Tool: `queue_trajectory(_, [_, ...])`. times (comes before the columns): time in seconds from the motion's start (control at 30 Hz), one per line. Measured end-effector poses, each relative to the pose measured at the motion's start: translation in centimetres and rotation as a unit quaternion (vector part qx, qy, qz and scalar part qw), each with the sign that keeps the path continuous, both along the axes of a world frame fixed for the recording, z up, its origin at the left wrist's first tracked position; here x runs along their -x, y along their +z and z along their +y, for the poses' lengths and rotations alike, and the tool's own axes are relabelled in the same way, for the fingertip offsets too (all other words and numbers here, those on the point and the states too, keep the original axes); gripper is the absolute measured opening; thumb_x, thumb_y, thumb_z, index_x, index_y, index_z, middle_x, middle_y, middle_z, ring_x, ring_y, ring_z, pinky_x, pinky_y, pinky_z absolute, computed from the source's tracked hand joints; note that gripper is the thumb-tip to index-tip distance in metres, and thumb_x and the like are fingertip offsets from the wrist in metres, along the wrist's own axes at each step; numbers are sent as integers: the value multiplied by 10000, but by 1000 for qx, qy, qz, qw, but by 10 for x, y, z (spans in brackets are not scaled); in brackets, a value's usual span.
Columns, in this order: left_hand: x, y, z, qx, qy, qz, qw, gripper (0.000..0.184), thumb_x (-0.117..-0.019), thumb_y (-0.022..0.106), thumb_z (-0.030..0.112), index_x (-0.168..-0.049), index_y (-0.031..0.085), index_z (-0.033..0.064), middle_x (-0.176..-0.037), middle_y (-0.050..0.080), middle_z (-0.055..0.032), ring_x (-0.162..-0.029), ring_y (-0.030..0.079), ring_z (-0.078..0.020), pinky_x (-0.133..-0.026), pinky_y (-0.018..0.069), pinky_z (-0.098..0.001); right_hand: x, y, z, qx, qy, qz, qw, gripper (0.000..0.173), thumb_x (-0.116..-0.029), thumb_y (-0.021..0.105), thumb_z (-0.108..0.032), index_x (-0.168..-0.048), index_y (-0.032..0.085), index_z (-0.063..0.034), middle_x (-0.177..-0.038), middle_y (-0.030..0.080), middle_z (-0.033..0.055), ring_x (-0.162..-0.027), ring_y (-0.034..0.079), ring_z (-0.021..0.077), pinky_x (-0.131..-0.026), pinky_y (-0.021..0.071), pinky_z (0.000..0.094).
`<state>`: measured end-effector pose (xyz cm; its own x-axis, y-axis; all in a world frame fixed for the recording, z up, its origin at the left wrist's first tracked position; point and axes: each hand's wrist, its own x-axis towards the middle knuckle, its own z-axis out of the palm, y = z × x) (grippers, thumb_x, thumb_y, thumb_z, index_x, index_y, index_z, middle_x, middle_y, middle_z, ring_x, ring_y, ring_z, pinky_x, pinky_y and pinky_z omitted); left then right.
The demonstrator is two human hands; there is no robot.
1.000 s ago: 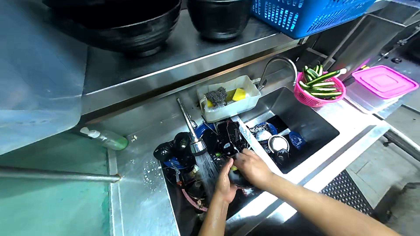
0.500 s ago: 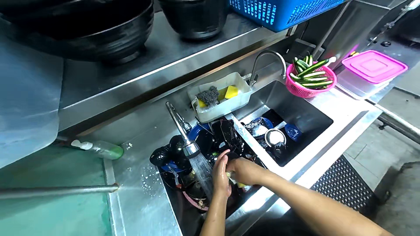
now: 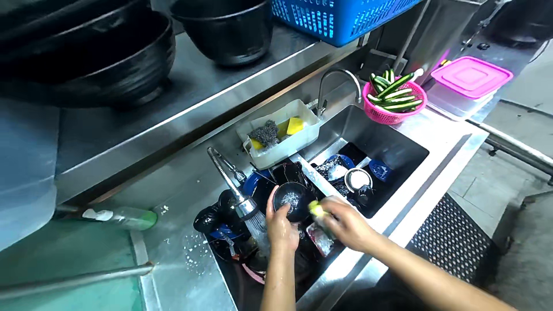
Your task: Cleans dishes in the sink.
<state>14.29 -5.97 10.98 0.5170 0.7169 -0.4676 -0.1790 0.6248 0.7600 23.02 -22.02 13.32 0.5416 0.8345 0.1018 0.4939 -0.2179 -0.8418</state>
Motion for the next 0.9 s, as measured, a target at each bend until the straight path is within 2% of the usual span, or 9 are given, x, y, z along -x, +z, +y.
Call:
queue_trajectory(0.07, [-9,12,-10,117,53,-11,992,553,-1061,492,87,-1568,310,211,-1413,502,-215,-1155,626,-395,-858,580,-599,14,-20,-12,-109,-133,-55,984,242,-1013,547,-247,-1097,673,-59,-1147,660,89,-1128,629,186,-957,559,391])
queue_trajectory(0.17, [-25,9,-43,162,13,25,986,371,-1063,541,233,-1383,490,53,-1118,658,-195,-908,688,-286,-752,601,-449,28,-38,4,-162,-160,-85,970,238,-1040,519,-272,-1111,629,-73,-1265,595,125,-1263,548,239,-1055,496,448])
queue_trajectory(0.23, [-27,7,-63,157,-36,6,987,283,-1095,447,263,-1232,574,51,-937,677,-131,-816,677,-213,-710,587,-389,20,-29,26,-166,-149,-130,966,272,-1062,438,-293,-1131,593,-81,-1326,584,126,-1316,518,253,-1107,440,483])
queue_trajectory(0.3, [-21,3,-64,171,-97,2,980,288,-1117,383,276,-1275,544,96,-918,654,-91,-784,646,-175,-700,567,-354,0,-2,45,-125,-134,-122,975,342,-1069,398,-299,-1192,628,-78,-1306,647,87,-1262,586,225,-1079,478,500])
queue_trajectory(0.4, [-12,-9,-48,132,-215,19,967,211,-1118,398,275,-1219,512,130,-690,520,-36,-441,413,-74,-397,379,-212,-38,39,67,30,-61,110,992,289,-1065,464,-243,-1228,675,-132,-1041,699,82,-934,671,209,-815,554,488])
queue_trajectory(0.47, [-2,-23,-45,100,-256,-8,961,253,-1107,440,302,-1288,521,145,-716,554,-63,-412,402,-85,-366,366,-220,-50,31,70,61,-26,319,945,325,-1067,447,-200,-1293,664,-111,-1109,723,98,-972,685,195,-852,563,424])
queue_trajectory(0.6, [1,-58,-60,162,-126,2,979,246,-1119,361,210,-1023,521,49,-627,536,-56,-395,425,-85,-352,365,-208,-14,-38,51,14,-161,499,852,377,-1090,420,-333,-1369,588,-143,-1034,703,101,-832,674,198,-700,572,398])
queue_trajectory(0.8, [1,-94,-57,-91,-35,283,954,463,-1059,533,443,-1101,680,6,-869,666,-159,-751,642,-252,-670,544,-450,18,-56,28,37,-131,369,919,500,-1024,552,-414,-1464,505,-181,-1214,671,118,-1022,679,227,-862,579,441])
queue_trajectory(0.9, [11,-87,-49,-228,-195,290,909,419,-1047,573,368,-1281,633,26,-1094,712,-163,-993,700,-266,-914,568,-499,-15,-68,14,126,-120,256,951,544,-945,690,-249,-1463,523,-253,-1278,673,94,-1040,702,247,-859,604,521])
